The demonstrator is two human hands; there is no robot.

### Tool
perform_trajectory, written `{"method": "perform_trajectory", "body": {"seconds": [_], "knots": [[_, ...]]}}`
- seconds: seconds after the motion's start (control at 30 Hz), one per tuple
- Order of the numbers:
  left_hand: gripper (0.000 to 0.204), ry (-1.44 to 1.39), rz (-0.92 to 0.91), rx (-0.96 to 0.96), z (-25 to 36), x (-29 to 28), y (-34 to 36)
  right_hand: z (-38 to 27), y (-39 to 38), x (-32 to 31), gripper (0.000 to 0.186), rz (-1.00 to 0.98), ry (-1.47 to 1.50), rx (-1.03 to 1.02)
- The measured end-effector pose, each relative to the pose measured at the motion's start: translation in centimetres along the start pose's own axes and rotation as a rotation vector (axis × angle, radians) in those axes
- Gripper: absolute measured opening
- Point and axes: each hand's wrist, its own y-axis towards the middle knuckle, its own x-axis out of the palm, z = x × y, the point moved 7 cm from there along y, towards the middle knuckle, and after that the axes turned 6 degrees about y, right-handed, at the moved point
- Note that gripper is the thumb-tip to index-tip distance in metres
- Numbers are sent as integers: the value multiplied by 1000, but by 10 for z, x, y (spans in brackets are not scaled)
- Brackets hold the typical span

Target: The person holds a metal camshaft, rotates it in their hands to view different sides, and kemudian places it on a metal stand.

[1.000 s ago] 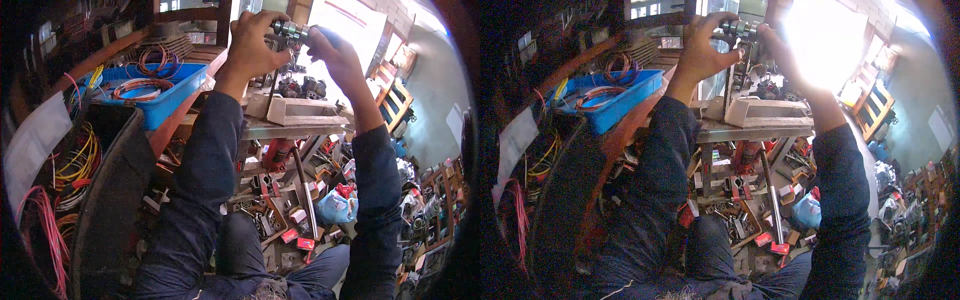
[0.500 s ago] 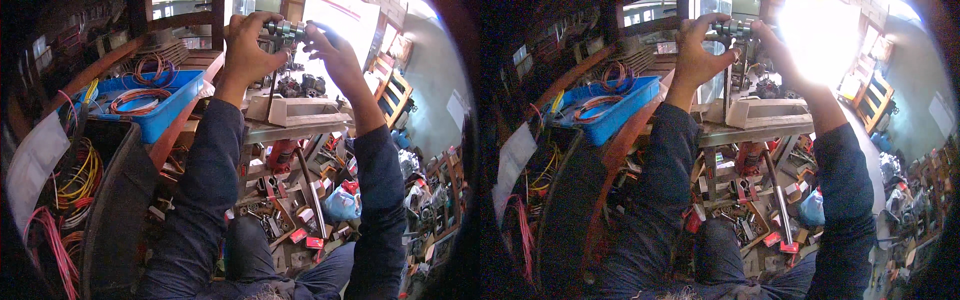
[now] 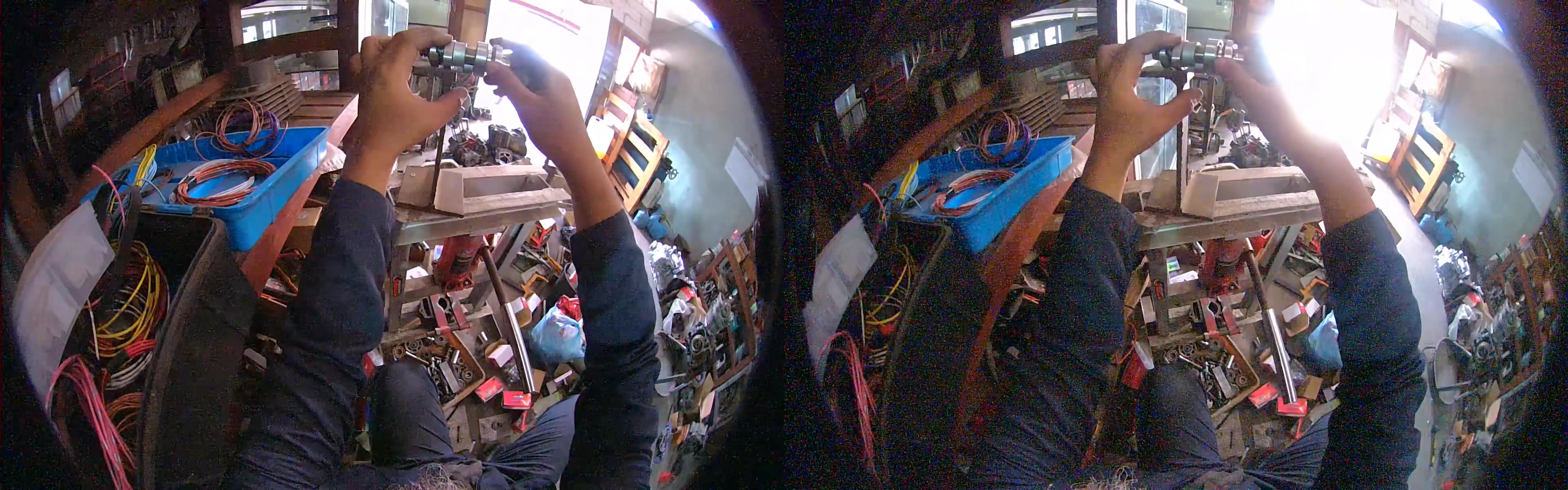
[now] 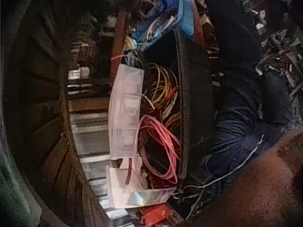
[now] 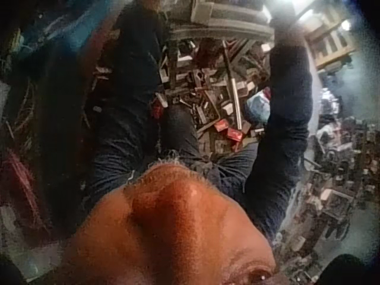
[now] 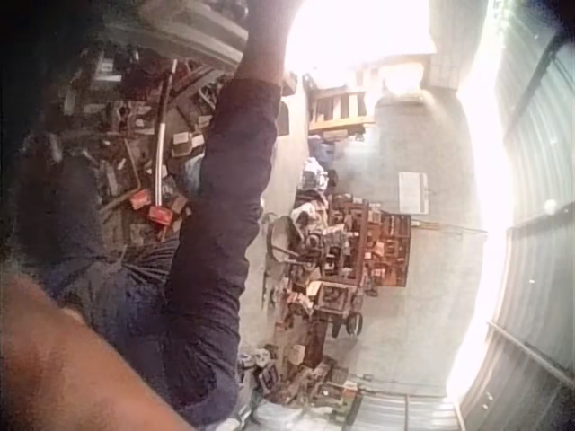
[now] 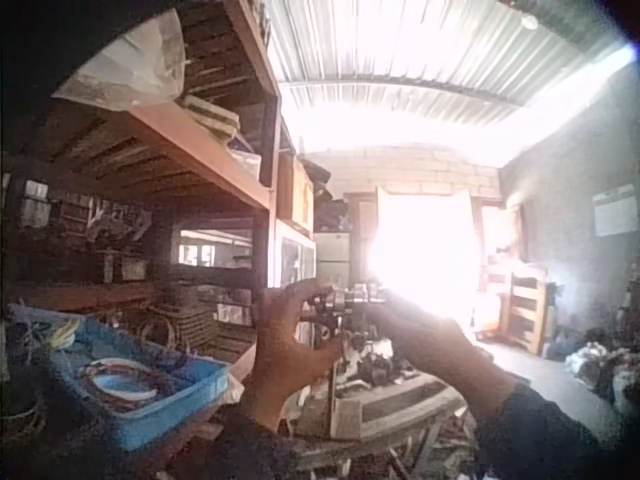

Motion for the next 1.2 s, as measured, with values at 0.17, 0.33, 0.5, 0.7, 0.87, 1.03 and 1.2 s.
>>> {"method": "perform_trajectory", "body": {"seconds": [0.17,0.33,0.5,0.7,0.87,1.03,1.2], "knots": [[65,2,38,32,0,-6,-2,-12,-5,5,41,11,3,80],[65,12,43,26,3,-5,-2,-15,-6,5,41,21,-2,-21],[63,-7,-65,-56,-2,2,2,1,-1,1,42,-7,-37,149],[64,-39,-69,-56,-8,4,2,-2,-1,6,44,-61,-23,176],[65,-42,47,17,0,1,-3,-14,-3,3,37,-5,-135,10],[63,-14,60,7,3,-3,-6,-19,-6,4,35,37,-98,-16],[62,-43,23,-16,4,0,-3,-14,-1,-5,37,32,-215,-133]]}}
